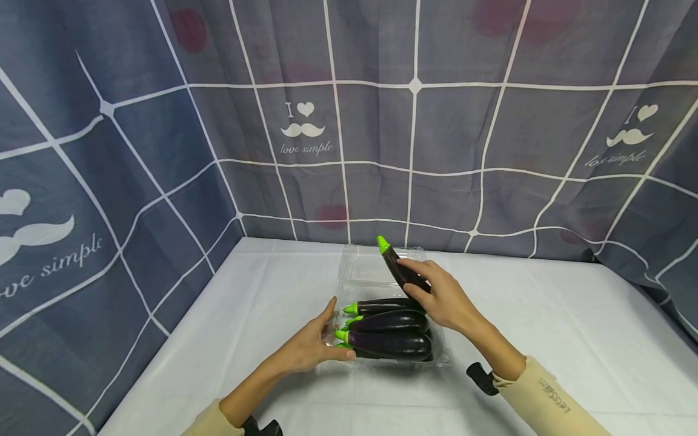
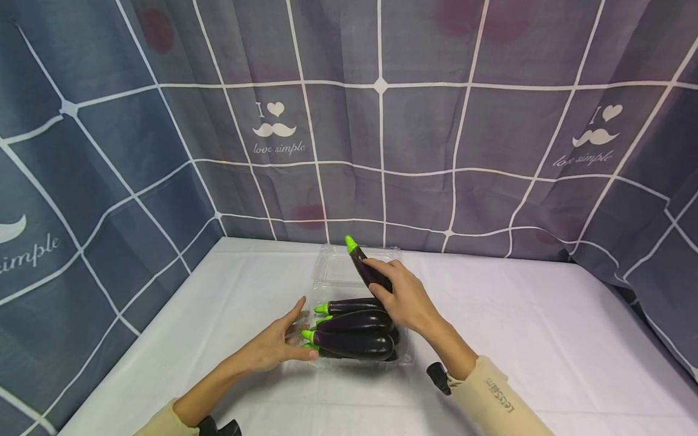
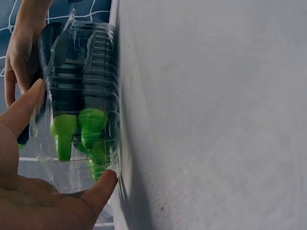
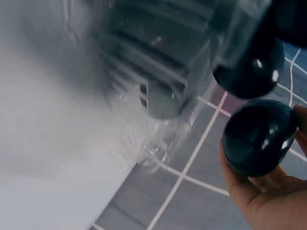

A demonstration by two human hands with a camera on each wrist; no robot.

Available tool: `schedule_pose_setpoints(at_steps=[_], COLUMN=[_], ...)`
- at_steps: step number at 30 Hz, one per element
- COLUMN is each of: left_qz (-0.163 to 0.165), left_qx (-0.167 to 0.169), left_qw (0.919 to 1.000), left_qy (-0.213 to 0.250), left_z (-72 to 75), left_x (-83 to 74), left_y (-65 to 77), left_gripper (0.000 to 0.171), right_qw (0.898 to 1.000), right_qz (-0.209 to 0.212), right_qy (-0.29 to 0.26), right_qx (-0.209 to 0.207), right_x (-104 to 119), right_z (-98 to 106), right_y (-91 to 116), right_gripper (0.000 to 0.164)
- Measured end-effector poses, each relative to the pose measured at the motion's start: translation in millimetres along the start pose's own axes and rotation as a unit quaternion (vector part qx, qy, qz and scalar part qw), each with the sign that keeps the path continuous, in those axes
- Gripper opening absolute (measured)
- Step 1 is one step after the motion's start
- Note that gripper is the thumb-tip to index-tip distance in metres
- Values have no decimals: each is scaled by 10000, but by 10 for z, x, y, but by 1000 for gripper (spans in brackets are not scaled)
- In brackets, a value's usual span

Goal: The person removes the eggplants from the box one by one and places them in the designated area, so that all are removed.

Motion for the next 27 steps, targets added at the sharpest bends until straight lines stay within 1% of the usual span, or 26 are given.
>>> schedule_pose_setpoints(at_steps=[7,12,18,22,27], left_qz=[-56,-34,-31,-32,-6], left_qx=[14,-7,-5,1,25], left_qw=[10000,10000,10000,10000,10000], left_qy=[2,13,13,11,-25], left_z=[10,17,19,17,8], left_x=[13,14,6,1,1], left_y=[3,1,6,7,8], left_gripper=[118,118,117,117,116], right_qw=[9995,9994,9985,9965,9919], right_qz=[-287,-336,-412,-624,-883], right_qy=[-38,-89,-354,-557,-897], right_qx=[115,93,-27,-8,162], right_x=[-61,-114,-174,-222,-256], right_z=[106,143,173,191,201], right_y=[34,80,122,161,227], right_gripper=[49,43,40,44,54])
Point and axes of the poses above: each hand's wrist, its own y-axis away from the middle knuckle, its own z-axis out of the back of the hand, x = y × z, the point moved 9 cm from there along -y, towards the middle knuckle, and after that the axes turned 9 degrees about z, right-handed, at the moved point
